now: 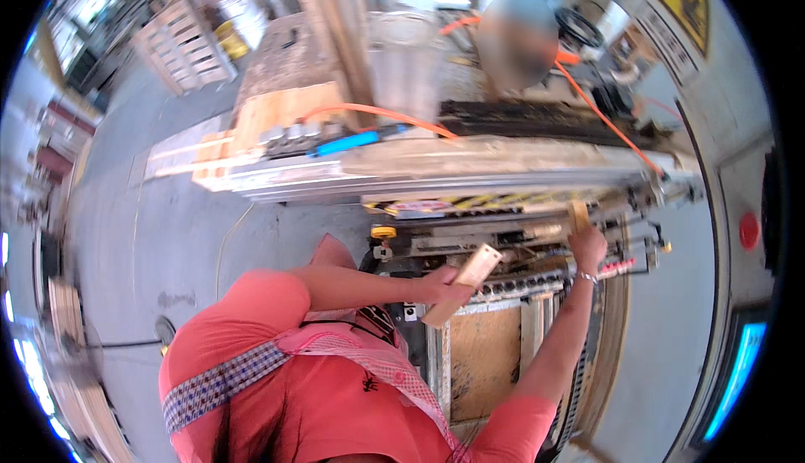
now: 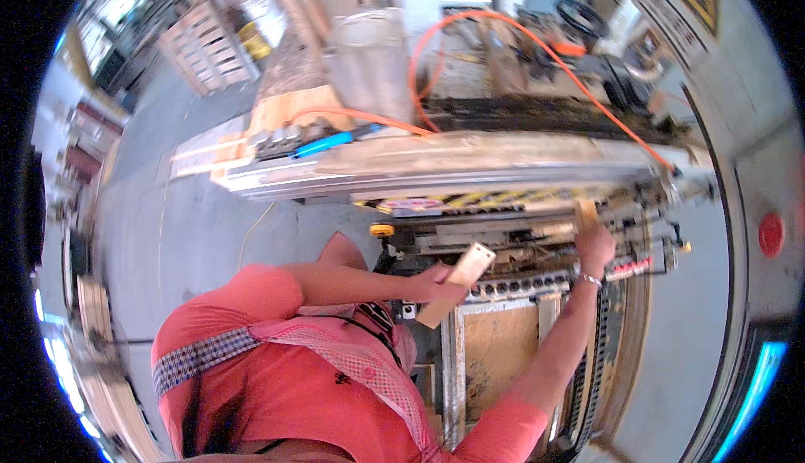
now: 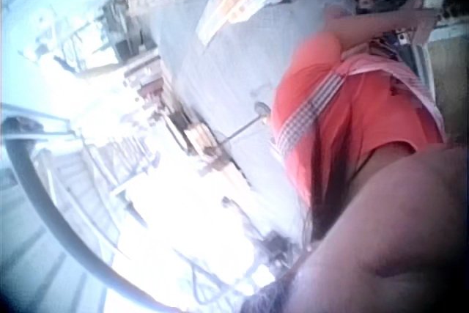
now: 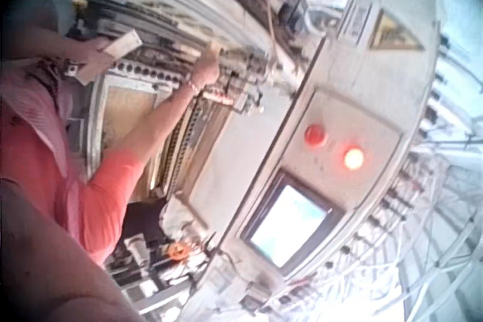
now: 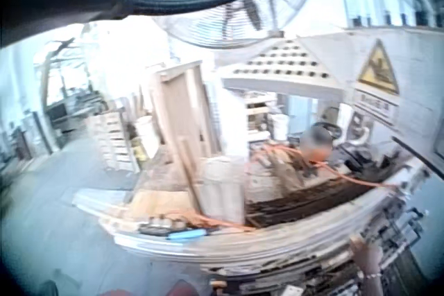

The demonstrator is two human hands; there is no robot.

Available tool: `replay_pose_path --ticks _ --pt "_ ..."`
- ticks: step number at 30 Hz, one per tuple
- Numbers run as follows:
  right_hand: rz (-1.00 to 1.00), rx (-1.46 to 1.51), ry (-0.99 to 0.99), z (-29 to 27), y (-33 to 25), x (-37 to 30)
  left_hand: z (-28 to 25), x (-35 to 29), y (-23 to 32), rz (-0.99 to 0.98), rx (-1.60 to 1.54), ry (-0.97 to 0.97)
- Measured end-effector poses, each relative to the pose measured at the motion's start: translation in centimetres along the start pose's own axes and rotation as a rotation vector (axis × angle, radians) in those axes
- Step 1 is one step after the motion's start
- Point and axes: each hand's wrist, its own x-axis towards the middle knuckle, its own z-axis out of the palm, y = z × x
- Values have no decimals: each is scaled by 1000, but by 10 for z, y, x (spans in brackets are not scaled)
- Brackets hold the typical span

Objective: The person feeds small rectangular wooden blocks into a woodworking machine one by one. They retrieve the processed blocks from the output side and stack them on a nearby table. The person repeats this cycle of feeding and stacking throughout the clip.

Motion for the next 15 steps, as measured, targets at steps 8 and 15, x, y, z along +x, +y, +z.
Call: replay_pose_path --ticks 8,15 --pt "53 -31 -86 -7 -5 -9 -6 -60 29 172 293 30" --pt "93 41 368 9 -17 -65 -85 -240 74 -61 51 535"
